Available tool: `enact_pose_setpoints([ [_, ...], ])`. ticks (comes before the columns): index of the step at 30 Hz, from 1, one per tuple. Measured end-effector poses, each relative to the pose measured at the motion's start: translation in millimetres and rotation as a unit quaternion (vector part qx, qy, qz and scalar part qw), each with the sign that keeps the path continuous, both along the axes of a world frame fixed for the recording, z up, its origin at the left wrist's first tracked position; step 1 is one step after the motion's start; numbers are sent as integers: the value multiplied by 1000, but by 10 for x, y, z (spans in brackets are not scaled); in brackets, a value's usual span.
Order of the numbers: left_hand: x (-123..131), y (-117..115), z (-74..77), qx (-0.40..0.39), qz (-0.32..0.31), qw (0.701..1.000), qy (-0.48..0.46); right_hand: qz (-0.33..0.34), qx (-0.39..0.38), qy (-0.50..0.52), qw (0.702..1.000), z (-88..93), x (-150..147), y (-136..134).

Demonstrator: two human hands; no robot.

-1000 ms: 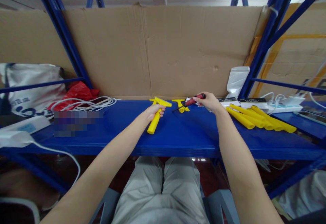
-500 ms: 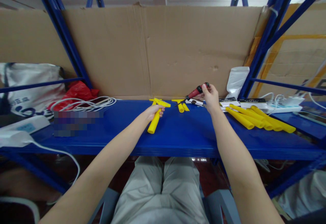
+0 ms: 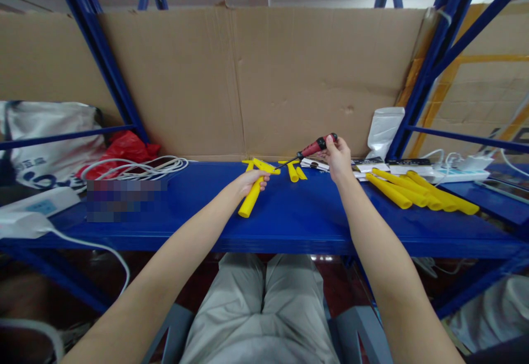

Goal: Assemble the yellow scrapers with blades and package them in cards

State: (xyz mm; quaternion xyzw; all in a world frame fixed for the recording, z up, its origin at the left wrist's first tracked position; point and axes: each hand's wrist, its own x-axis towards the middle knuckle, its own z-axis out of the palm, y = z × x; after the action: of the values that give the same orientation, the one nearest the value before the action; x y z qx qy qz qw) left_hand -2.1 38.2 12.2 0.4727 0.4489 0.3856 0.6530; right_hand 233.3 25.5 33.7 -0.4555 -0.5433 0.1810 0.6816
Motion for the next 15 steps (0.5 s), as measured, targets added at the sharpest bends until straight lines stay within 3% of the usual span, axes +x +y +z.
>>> enact_pose_setpoints([
  [15,21,-41,10,11,-10,1000,2,19,5,33,999,-3,3,11],
])
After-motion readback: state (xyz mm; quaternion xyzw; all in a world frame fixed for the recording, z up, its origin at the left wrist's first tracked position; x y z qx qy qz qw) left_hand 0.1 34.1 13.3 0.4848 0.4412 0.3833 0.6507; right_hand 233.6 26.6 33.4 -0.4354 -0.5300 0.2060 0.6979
